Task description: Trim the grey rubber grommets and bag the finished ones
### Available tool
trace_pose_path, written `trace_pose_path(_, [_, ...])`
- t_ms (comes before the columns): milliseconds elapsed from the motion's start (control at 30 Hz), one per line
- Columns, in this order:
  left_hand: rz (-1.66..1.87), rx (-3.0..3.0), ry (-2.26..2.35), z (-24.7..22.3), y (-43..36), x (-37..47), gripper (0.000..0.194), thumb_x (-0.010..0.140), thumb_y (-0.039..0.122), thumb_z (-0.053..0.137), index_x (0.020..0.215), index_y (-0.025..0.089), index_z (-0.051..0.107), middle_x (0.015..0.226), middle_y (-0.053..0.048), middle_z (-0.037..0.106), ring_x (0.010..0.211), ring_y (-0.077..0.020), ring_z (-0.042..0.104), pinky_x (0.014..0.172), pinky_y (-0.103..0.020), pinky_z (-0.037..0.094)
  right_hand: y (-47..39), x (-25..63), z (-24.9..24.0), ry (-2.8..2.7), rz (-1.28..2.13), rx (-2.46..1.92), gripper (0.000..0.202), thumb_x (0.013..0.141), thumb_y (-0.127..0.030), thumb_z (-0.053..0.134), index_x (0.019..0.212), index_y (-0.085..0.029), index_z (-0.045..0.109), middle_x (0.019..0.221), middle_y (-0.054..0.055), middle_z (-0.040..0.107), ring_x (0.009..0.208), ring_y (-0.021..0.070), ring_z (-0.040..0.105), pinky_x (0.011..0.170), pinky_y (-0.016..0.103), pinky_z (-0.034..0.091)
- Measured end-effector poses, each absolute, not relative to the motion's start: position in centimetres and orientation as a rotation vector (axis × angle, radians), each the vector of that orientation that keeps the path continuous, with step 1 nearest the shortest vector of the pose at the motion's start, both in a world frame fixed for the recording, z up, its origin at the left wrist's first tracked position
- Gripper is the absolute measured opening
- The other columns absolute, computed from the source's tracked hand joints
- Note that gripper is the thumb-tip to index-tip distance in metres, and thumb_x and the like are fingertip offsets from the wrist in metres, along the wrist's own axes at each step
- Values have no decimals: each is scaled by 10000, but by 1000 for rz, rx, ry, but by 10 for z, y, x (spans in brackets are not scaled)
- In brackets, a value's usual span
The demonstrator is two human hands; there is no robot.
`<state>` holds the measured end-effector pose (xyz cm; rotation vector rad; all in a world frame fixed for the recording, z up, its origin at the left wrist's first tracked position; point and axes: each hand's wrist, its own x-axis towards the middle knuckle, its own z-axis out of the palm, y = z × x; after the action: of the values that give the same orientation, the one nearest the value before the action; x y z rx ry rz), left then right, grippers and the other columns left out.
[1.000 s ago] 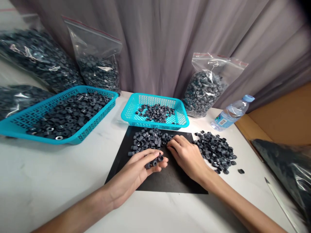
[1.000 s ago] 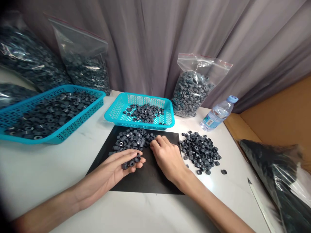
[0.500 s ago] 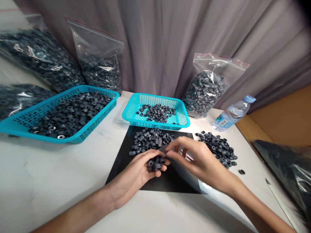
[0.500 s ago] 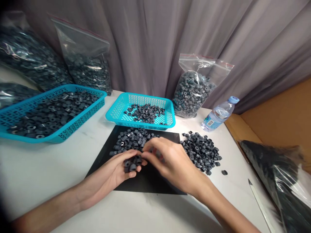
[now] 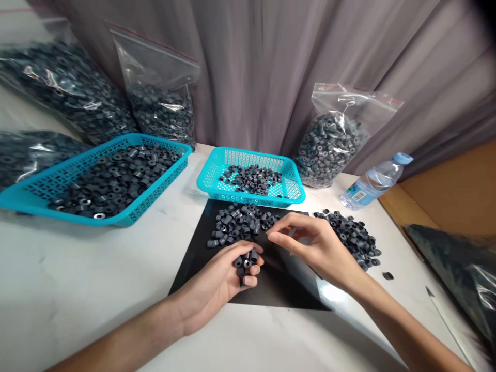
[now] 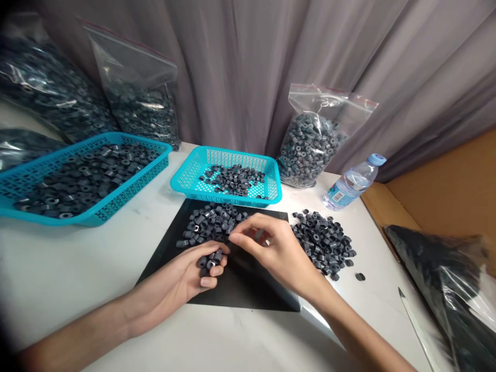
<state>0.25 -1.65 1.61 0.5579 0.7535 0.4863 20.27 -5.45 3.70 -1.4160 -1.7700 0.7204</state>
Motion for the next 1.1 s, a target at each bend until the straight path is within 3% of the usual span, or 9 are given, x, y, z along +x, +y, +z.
trace_pose_path(133, [444, 471, 716, 19, -19, 5, 156, 946, 227, 553, 930, 118, 665, 822, -26, 536, 662, -84, 487, 508, -169, 376, -56, 192, 42, -1778, 837, -1252, 211, 969, -368, 599, 915, -225, 744, 962, 27, 703, 870, 154, 645, 680, 245, 487])
trace_pose_path(233, [397, 448, 727, 20, -20, 5, 185, 943, 262, 565, 915, 100, 649, 851, -33, 536, 632, -62, 463, 467, -147, 340, -49, 202, 33, -1786, 588, -1368, 228, 996, -352, 553, 958, -224, 738, 950, 40, 694, 844, 165, 630, 735, 285, 486])
trace_pose_path(333, [371, 445, 742, 19, -18, 4, 191, 942, 257, 561, 885, 88, 629, 820, -10, 497, 561, -29, 392, 416, -125, 284, -41, 217, 17, -1856, 311, -1566, 148, 966, -326, 604, 1016, -228, 703, 971, 44, 672, 739, 163, 590, 688, 310, 474])
trace_pose_path(500, [358, 458, 731, 16, -15, 2, 168, 944, 229, 536, 838, 109, 586, 745, 32, 408, 506, -12, 312, 362, -108, 169, -34, 218, -9, -2101, 92, -1621, 139, 985, -252, 562, 1087, -238, 655, 1093, 63, 657, 970, 206, 616, 767, 314, 517])
trace_pose_path(633, [337, 464, 752, 17, -13, 2, 162, 942, 234, 538, 861, 103, 590, 724, 48, 350, 492, -9, 272, 357, -103, 145, -31, 211, -20, -2168, -34, -1645, 189, 1030, -246, 463, 1065, -230, 649, 1024, 64, 673, 970, 205, 614, 722, 295, 506])
trace_pose_path(800, [357, 506, 798, 20, -12, 3, 162, 945, 240, 539, 867, 106, 587, 736, 41, 376, 495, -8, 266, 360, -110, 122, -36, 213, -4, -2152, 10, -1587, 170, 1026, -241, 479, 1011, -218, 646, 979, 51, 667, 911, 187, 620, 719, 282, 490])
trace_pose_path(933, [439, 622, 794, 17, -14, 0, 167, 953, 278, 542, 932, 126, 608, 827, 2, 474, 544, -19, 323, 379, -114, 129, -54, 207, 32, -2035, 300, -1333, 117, 1007, -223, 525, 999, -220, 641, 982, 35, 657, 849, 141, 612, 710, 245, 484])
trace_pose_path(1100, [438, 696, 715, 17, -16, -1, 164, 961, 279, 514, 935, 160, 624, 831, 11, 452, 582, -39, 341, 400, -136, 145, -70, 193, 52, -2200, 417, -1246, 172, 1018, -197, 483, 1024, -210, 654, 978, 56, 639, 903, 165, 607, 774, 281, 493])
